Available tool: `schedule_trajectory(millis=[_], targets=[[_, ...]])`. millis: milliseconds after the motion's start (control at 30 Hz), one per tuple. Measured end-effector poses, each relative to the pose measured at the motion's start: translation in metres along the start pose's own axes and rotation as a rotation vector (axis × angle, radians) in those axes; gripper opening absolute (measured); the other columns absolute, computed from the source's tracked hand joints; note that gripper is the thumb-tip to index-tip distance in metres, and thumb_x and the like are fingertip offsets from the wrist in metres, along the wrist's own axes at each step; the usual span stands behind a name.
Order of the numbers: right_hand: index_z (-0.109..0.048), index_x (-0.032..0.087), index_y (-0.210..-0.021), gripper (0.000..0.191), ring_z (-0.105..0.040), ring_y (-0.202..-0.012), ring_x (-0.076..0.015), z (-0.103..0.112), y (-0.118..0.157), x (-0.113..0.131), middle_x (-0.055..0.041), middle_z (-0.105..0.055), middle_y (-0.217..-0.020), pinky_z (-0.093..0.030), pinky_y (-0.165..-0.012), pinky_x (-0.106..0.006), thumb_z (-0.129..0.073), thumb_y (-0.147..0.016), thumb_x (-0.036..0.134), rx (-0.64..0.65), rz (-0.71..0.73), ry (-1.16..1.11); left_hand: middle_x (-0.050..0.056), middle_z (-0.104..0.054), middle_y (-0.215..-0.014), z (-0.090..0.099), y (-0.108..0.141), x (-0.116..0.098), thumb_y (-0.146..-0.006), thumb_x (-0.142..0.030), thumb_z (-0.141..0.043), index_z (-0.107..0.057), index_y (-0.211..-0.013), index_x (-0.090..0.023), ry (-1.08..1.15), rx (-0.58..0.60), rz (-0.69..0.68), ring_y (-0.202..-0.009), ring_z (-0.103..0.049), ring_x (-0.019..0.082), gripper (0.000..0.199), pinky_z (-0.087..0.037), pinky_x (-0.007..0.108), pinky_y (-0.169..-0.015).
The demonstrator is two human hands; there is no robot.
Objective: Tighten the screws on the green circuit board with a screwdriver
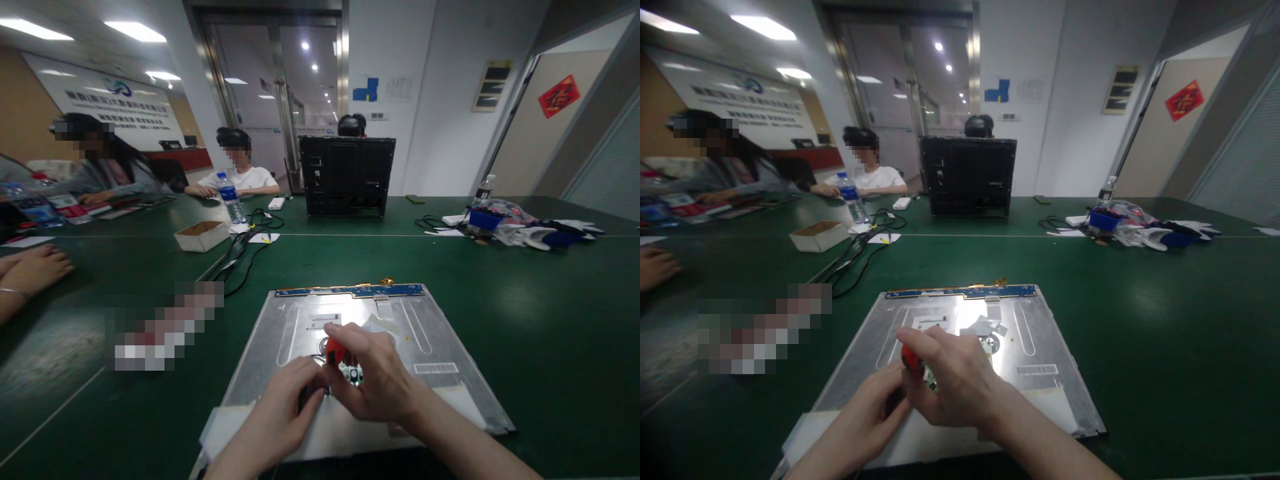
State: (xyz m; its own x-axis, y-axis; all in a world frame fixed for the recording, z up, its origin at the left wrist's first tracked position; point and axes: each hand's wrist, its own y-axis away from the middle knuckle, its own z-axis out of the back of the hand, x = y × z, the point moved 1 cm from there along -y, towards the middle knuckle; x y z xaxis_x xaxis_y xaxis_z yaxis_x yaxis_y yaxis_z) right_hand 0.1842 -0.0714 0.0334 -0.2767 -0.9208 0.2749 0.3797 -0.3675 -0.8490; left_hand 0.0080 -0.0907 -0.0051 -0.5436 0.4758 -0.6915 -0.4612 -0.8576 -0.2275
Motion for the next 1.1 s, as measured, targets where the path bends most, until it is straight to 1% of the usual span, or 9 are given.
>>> schedule_trajectory(millis=[200, 333, 433, 600, 767, 1100], targets=[[-0.035, 0.021, -0.136, 0.050, -0.055, -0.062, -0.0141, -0.0003, 0.0001, -0.0011, -0.0016, -0.063, -0.081, -0.043, -0.052, -0.025, -0.052, -0.089, 0.021, 0.007, -0.005, -0.004, 0.005, -0.064, -0.080, 0.0001, 0.0000, -0.0018, -0.087, -0.019, -0.048, -0.061, -0.083, -0.019, 0.002, 0.000, 0.010, -0.075, -0.059, 0.021, 0.013, -0.050, 0.032, -0.071], [-0.036, 0.022, -0.135, 0.047, -0.055, -0.062, -0.0139, -0.0001, -0.0004, -0.0012, -0.0014, -0.064, -0.081, -0.043, -0.053, -0.025, -0.053, -0.091, 0.024, 0.008, -0.005, 0.001, 0.005, -0.065, -0.083, -0.0001, 0.0003, -0.0024, -0.086, -0.016, -0.048, -0.060, -0.085, -0.019, 0.006, -0.005, 0.022, -0.077, -0.060, 0.021, 0.013, -0.050, 0.032, -0.072], [-0.037, 0.020, -0.135, 0.048, -0.056, -0.064, -0.0144, -0.0002, -0.0006, -0.0008, -0.0028, -0.065, -0.083, -0.044, -0.054, -0.026, -0.054, -0.090, 0.023, 0.006, -0.002, -0.007, 0.005, -0.066, -0.084, -0.0006, 0.0007, -0.0015, -0.085, -0.015, -0.049, -0.059, -0.084, -0.019, 0.001, -0.010, 0.020, -0.077, -0.060, 0.021, 0.012, -0.049, 0.032, -0.072], [-0.031, 0.019, -0.140, 0.057, -0.058, -0.066, -0.0147, 0.0010, -0.0015, 0.0010, -0.0036, -0.066, -0.086, -0.048, -0.055, -0.026, -0.051, -0.087, 0.019, 0.012, -0.011, -0.050, 0.005, -0.064, -0.083, -0.0011, 0.0002, -0.0005, -0.084, -0.013, -0.047, -0.058, -0.083, -0.019, -0.014, -0.003, 0.003, -0.076, -0.059, 0.020, 0.012, -0.047, 0.030, -0.070], [-0.029, 0.017, -0.142, 0.062, -0.060, -0.067, -0.0155, 0.0018, -0.0009, 0.0011, -0.0049, -0.065, -0.087, -0.049, -0.055, -0.027, -0.049, -0.083, 0.013, 0.024, -0.008, -0.053, 0.005, -0.063, -0.082, 0.0003, -0.0009, -0.0022, -0.086, -0.015, -0.047, -0.058, -0.082, -0.018, -0.013, 0.024, 0.016, -0.076, -0.058, 0.020, 0.012, -0.047, 0.029, -0.070], [-0.030, 0.018, -0.139, 0.056, -0.056, -0.063, -0.0152, 0.0013, -0.0019, 0.0022, -0.0038, -0.064, -0.083, -0.045, -0.051, -0.027, -0.048, -0.086, 0.015, 0.005, -0.003, 0.002, 0.005, -0.064, -0.081, -0.0001, -0.0004, -0.0019, -0.085, -0.016, -0.049, -0.061, -0.083, -0.019, 0.008, 0.000, 0.019, -0.076, -0.059, 0.021, 0.013, -0.048, 0.030, -0.070]])
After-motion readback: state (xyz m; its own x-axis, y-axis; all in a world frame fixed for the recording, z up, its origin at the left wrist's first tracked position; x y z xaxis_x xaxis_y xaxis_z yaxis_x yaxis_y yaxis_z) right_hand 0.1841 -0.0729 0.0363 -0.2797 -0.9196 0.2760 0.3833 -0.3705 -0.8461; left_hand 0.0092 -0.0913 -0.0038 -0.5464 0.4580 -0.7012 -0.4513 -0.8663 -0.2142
